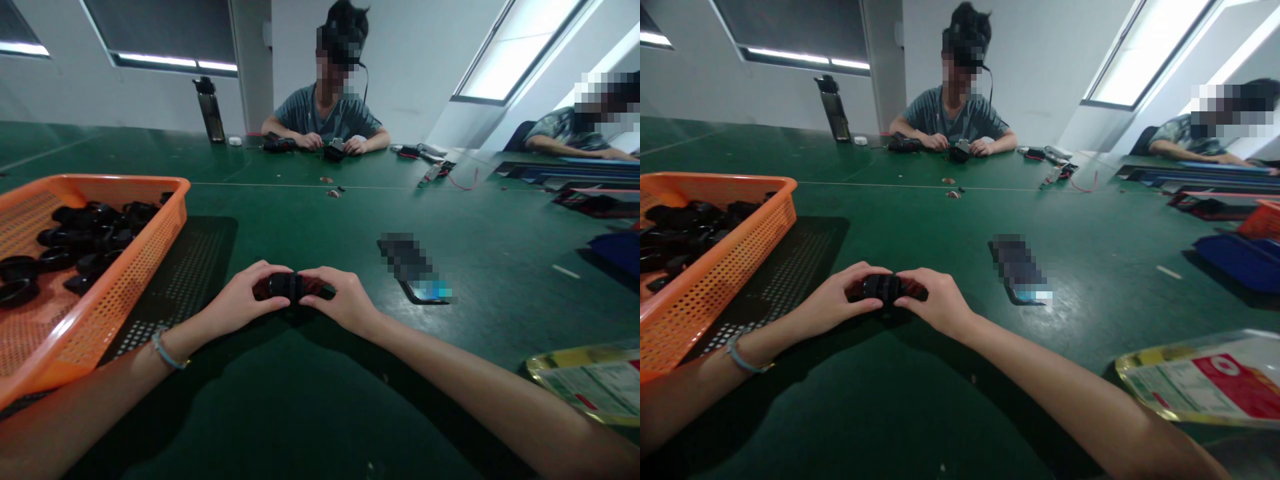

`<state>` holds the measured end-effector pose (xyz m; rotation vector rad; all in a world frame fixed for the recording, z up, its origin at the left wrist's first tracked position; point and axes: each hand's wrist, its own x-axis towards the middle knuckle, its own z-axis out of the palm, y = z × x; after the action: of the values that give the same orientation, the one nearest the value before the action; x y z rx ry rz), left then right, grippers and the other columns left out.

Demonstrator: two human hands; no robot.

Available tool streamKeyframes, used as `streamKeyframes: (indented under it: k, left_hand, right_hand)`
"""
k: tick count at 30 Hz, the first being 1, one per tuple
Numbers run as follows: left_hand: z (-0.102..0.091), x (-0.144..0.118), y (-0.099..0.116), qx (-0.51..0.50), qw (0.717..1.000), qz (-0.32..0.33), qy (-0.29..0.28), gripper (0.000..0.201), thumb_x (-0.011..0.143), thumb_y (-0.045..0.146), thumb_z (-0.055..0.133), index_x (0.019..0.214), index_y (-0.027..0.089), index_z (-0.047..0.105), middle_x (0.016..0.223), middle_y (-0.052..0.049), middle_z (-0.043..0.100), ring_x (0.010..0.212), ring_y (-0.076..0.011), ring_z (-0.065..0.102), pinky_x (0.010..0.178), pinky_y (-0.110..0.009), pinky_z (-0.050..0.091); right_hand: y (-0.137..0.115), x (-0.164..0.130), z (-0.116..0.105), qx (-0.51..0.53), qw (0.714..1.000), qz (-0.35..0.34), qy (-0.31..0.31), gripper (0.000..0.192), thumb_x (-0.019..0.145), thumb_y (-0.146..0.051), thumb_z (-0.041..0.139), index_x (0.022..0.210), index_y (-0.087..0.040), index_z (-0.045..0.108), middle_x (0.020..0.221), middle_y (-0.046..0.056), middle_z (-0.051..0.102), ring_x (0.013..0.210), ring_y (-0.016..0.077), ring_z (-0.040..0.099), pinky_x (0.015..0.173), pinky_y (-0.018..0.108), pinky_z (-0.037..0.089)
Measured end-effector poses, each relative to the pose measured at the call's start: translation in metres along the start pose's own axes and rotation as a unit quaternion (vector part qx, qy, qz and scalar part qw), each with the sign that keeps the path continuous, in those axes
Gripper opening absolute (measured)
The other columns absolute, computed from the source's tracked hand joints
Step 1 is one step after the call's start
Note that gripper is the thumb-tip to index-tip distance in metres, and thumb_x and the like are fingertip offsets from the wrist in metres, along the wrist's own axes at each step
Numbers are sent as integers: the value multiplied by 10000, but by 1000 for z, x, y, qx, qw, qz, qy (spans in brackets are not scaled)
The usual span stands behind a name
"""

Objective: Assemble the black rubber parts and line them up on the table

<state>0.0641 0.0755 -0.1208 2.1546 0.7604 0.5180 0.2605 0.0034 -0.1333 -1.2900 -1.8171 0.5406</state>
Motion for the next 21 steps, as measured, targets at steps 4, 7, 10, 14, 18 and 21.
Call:
streamKeyframes:
  k: [4, 7, 10, 14, 18, 21]
  left_hand:
    - [0, 0, 1, -5, 1000, -3, -2, 394, 725, 397, 623, 1073, 217, 586, 948, -25, 533, 844, -201, 572, 751, -344, 482]
    - [0, 0, 2, -13, 1000, -6, -2, 398, 723, 397, 625, 1072, 210, 585, 956, -29, 532, 843, -202, 573, 748, -343, 482]
    - [0, 0, 1, -15, 1000, -6, 0, 401, 721, 399, 627, 1073, 210, 587, 952, -30, 533, 843, -204, 572, 741, -342, 484]
    - [0, 0, 0, -19, 1000, -7, 0, 401, 719, 402, 629, 1076, 223, 585, 951, -25, 537, 843, -202, 574, 743, -342, 486]
    - [-1, 0, 1, -15, 1000, -7, -2, 403, 720, 401, 628, 1079, 223, 585, 954, -26, 539, 853, -206, 575, 757, -347, 484]
    - [-1, 0, 2, -7, 1000, -6, -3, 410, 722, 407, 625, 1080, 213, 586, 954, -31, 540, 853, -210, 574, 755, -349, 482]
  right_hand:
    - [-1, 0, -1, -2, 1000, -5, -1, 314, 709, -164, 699, 1018, -195, 654, 887, 36, 692, 738, 138, 645, 697, 281, 535]
    - [0, 0, -2, -3, 1000, -27, -2, 358, 695, -150, 705, 1046, -186, 647, 904, 44, 695, 770, 148, 648, 711, 288, 534]
    - [2, -1, -2, -8, 999, -39, 11, 346, 699, -129, 691, 1037, -193, 657, 919, 40, 697, 796, 151, 651, 728, 294, 531]
    - [3, -1, -1, -21, 999, -33, 18, 328, 704, -131, 680, 1021, -214, 665, 939, 34, 695, 813, 154, 652, 748, 306, 527]
    - [1, -1, 0, -10, 1000, -11, 21, 363, 686, -118, 689, 1035, -208, 645, 944, 31, 693, 814, 154, 649, 752, 303, 528]
    - [0, -1, 0, 3, 1000, -7, 12, 333, 692, -108, 682, 1011, -196, 645, 907, 26, 693, 763, 138, 645, 720, 285, 533]
